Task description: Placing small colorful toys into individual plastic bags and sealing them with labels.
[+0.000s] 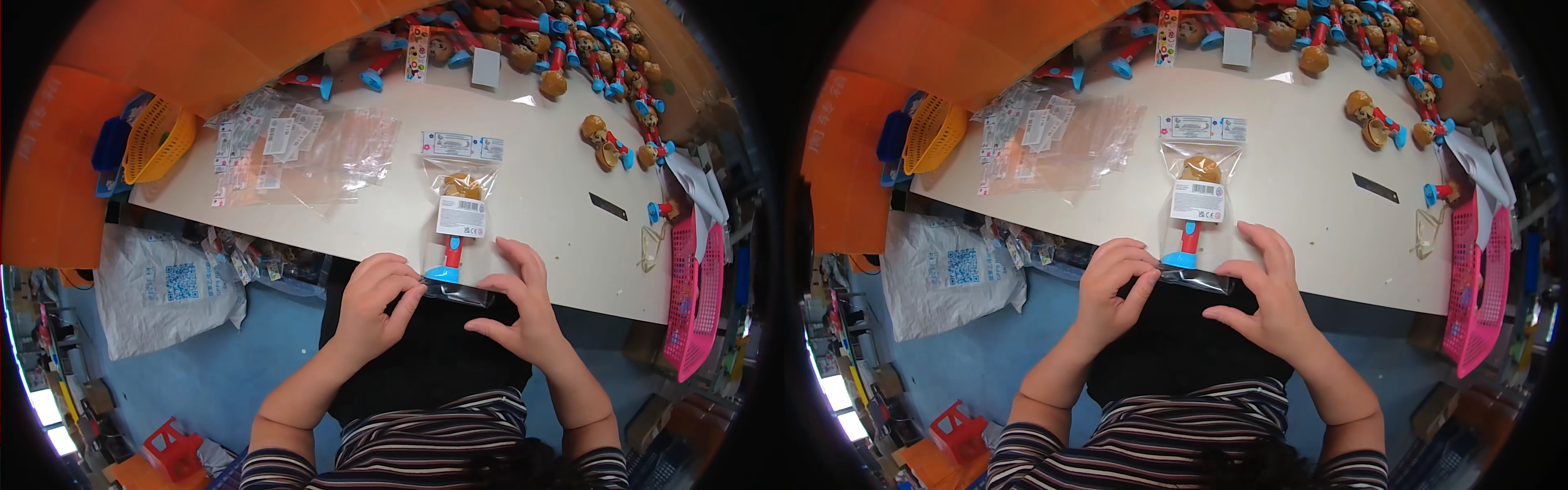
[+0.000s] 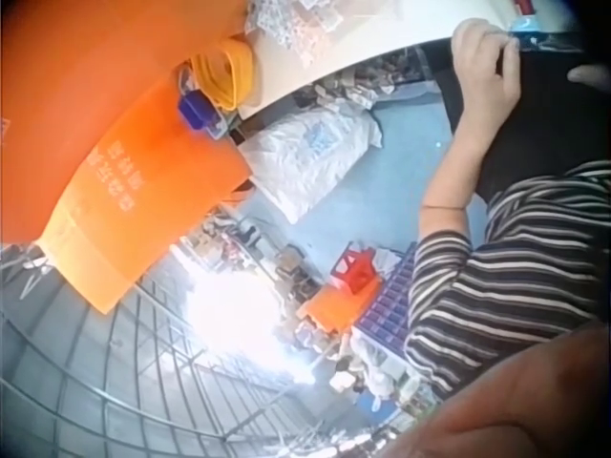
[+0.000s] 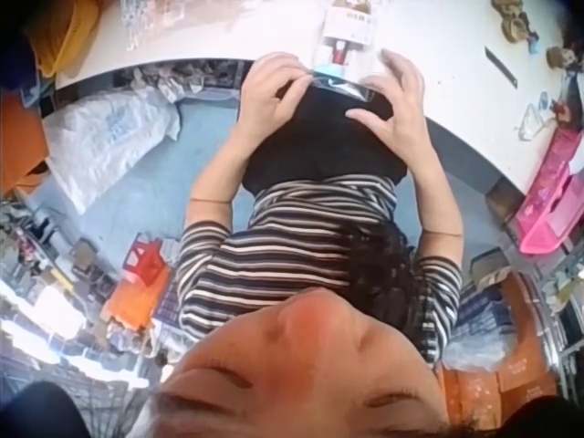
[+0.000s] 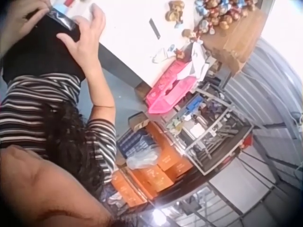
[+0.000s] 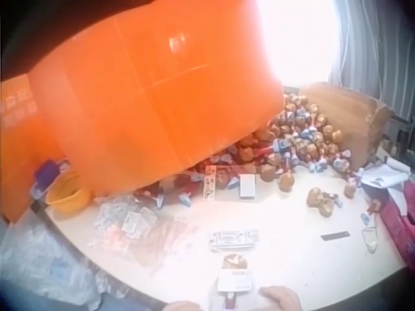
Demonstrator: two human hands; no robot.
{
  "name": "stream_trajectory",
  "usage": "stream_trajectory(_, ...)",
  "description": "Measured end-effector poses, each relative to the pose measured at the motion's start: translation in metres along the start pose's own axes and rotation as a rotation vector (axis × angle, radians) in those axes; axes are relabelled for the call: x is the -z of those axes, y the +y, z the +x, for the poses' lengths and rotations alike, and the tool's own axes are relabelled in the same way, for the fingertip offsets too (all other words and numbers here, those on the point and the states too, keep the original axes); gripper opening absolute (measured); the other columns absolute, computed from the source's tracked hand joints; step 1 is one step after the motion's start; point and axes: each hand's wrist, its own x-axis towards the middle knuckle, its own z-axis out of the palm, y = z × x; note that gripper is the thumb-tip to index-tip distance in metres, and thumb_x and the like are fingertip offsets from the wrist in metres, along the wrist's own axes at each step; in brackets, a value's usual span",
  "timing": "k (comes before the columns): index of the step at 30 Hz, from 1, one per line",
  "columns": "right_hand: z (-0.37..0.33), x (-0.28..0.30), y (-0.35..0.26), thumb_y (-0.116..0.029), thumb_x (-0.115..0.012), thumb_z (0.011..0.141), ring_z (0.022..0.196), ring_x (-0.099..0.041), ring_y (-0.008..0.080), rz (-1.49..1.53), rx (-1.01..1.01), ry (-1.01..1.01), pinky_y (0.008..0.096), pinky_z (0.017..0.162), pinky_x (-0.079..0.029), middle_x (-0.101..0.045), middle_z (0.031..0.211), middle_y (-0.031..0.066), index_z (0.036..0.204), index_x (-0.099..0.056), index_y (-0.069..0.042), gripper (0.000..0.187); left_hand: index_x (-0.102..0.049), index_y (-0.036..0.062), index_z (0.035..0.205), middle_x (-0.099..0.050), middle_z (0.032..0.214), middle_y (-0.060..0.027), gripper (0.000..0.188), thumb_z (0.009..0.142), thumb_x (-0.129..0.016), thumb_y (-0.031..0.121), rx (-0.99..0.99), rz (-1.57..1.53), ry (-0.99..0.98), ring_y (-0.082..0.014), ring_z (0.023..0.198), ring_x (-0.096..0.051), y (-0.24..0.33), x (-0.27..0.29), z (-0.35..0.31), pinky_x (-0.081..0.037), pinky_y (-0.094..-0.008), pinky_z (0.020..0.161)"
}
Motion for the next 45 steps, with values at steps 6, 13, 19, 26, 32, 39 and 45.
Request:
stream_trajectory(6, -0.001, -0.004, 0.008, -0.012, -0.074, 0.082, 0.136, -0.034, 0.0402, -0.076, 0.062, 0.003, 0.0471, 0.112, -0.028, -0.043, 0.143, 0.0187, 0.09, -0.063, -0.005, 0.015, -0.067, 0.0028, 0.082, -0.068, 0.088, -0.0079, 0.006, 0.079, -0.072, 0.002, 0.024, -0.023, 0.035, -0.0308, 0.1, -0.063, 0.0, 0.0, -0.003, -0.047, -0.0385, 0.089)
stream_trajectory(13, 0.009, -0.012, -0.004, -0.006, -0.068, 0.083, 0.13, -0.04, 0.0379, -0.131, -0.004, 0.06, 0.0453, 0.109, -0.031, -0.047, 0.137, 0.0184, 0.078, -0.056, -0.003, 0.013, -0.066, 0.0042, 0.073, -0.064, 0.082, -0.0059, 0.011, 0.075, -0.077, 0.004, 0.101, 0.079, 0.136, -0.0232, 0.083, -0.06, 0.011, -0.006, -0.005, -0.045, -0.0342, 0.075)
stream_trajectory(19, 0.017, -0.01, -0.007, -0.007, -0.073, 0.08, 0.125, -0.043, 0.0362, -0.166, -0.062, 0.055, 0.0413, 0.102, -0.04, -0.049, 0.13, 0.0184, 0.075, -0.055, -0.003, 0.019, -0.062, 0.0022, 0.078, -0.064, 0.082, -0.0046, 0.013, 0.081, -0.075, 0.001, 0.418, -0.138, 0.117, -0.0104, 0.072, -0.059, 0.006, -0.008, -0.015, -0.046, -0.0234, 0.063)
stream_trajectory(26, 0.012, -0.007, -0.007, -0.005, -0.076, 0.079, 0.109, -0.057, 0.0267, -0.185, -0.096, 0.24, 0.0331, 0.087, -0.05, -0.055, 0.121, 0.0149, 0.084, -0.057, -0.002, 0.02, -0.052, 0.0002, 0.1, -0.067, 0.092, -0.0113, 0.021, 0.088, -0.069, -0.001, 0.696, -0.783, 0.189, -0.0131, 0.081, -0.066, 0.001, -0.015, -0.02, -0.055, -0.0238, 0.074)
stream_trajectory(32, -0.011, -0.015, -0.028, -0.01, -0.064, 0.094, 0.071, -0.066, 0.0152, 0.462, -0.527, 0.173, 0.0257, 0.066, -0.054, -0.067, 0.106, 0.0145, 0.106, -0.061, 0.003, 0.018, -0.05, 0.0027, 0.099, -0.066, 0.094, -0.0126, 0.02, 0.089, -0.065, -0.006, 0.703, -1.2, 0.167, -0.0157, 0.084, -0.065, 0.015, -0.015, -0.025, -0.056, -0.0278, 0.076)
stream_trajectory(39, -0.015, -0.043, -0.031, -0.022, -0.052, 0.102, 0.089, -0.07, 0.0216, 0.919, -0.536, 0.128, 0.0308, 0.073, -0.059, -0.067, 0.107, 0.0176, 0.127, -0.053, 0.008, 0.039, -0.046, 0.0038, 0.092, -0.061, 0.095, -0.0125, 0.023, 0.088, -0.064, -0.009, 0.56, -1.115, 0.252, -0.016, 0.085, -0.064, 0.027, -0.037, -0.046, -0.056, -0.028, 0.075)
stream_trajectory(45, -0.007, -0.047, -0.015, -0.017, -0.052, 0.102, 0.076, -0.07, 0.0159, 1.021, -0.623, 0.224, 0.0267, 0.068, -0.058, -0.071, 0.091, 0.0127, 0.107, -0.066, 0.006, 0.027, -0.047, 0.0022, 0.094, -0.058, 0.096, -0.0122, 0.023, 0.087, -0.063, -0.012, 0.516, -1.045, 0.169, -0.017, 0.087, -0.066, 0.028, -0.028, -0.056, -0.058, -0.0272, 0.074)
